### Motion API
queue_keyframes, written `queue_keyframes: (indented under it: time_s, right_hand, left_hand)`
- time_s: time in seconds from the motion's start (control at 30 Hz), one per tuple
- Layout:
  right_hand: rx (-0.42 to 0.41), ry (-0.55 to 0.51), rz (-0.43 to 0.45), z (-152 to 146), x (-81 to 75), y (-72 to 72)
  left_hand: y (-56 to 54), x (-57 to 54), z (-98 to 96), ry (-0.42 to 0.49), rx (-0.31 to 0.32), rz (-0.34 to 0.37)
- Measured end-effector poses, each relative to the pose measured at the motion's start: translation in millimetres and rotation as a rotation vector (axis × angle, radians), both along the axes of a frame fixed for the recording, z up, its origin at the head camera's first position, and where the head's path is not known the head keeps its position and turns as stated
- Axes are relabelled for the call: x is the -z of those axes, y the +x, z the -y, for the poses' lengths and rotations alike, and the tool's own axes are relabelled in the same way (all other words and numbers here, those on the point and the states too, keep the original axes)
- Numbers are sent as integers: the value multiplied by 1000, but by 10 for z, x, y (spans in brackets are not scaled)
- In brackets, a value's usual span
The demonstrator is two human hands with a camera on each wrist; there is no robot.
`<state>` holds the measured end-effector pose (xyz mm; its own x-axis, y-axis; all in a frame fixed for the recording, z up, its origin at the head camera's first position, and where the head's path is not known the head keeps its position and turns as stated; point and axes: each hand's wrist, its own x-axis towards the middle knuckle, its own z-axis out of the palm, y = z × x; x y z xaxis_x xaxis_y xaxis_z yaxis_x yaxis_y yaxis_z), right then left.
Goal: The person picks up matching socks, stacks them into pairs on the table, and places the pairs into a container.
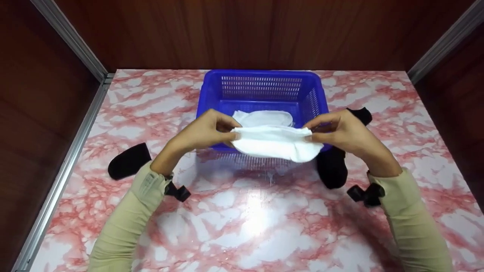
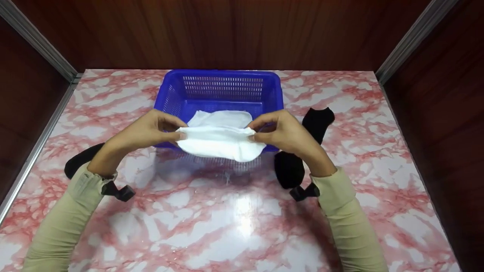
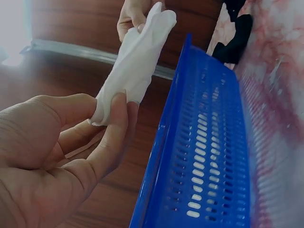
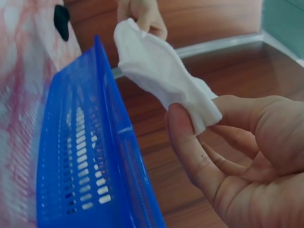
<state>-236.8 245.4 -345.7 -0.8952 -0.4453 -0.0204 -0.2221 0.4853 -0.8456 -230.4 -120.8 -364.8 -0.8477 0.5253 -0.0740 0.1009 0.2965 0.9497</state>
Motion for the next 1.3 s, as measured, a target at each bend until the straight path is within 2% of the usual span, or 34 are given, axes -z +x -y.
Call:
queue_keyframes:
  time_s: [0.2, 0.3, 0.47, 0.67, 0.8, 1.07, 1.3]
  right_hand:
    - [14, -28, 44, 9, -14, -201]
    - [26, -2, 43, 8, -37, -288]
    - [36, 33, 38, 7, -54, -416]
    - [-3, -7, 55, 2, -62, -576]
    - [-5, 29, 55, 8, -104, -687]
    - [-25, 131, 83, 87, -98, -893]
    - [-27, 119, 188, 160, -45, -1095]
  left_hand:
    - [-206, -15, 7, 24, -29, 22]
    - [-298, -35, 5, 30, -46, 30]
    - [-412, -61, -11, 19, -61, 28]
    - [-508, -126, -21, 2, -69, 31]
    - [-616, -159, -21, -30, -54, 36]
    - [-886, -94, 20, -95, -31, 110]
    - [-1085, -43, 34, -128, -58, 125]
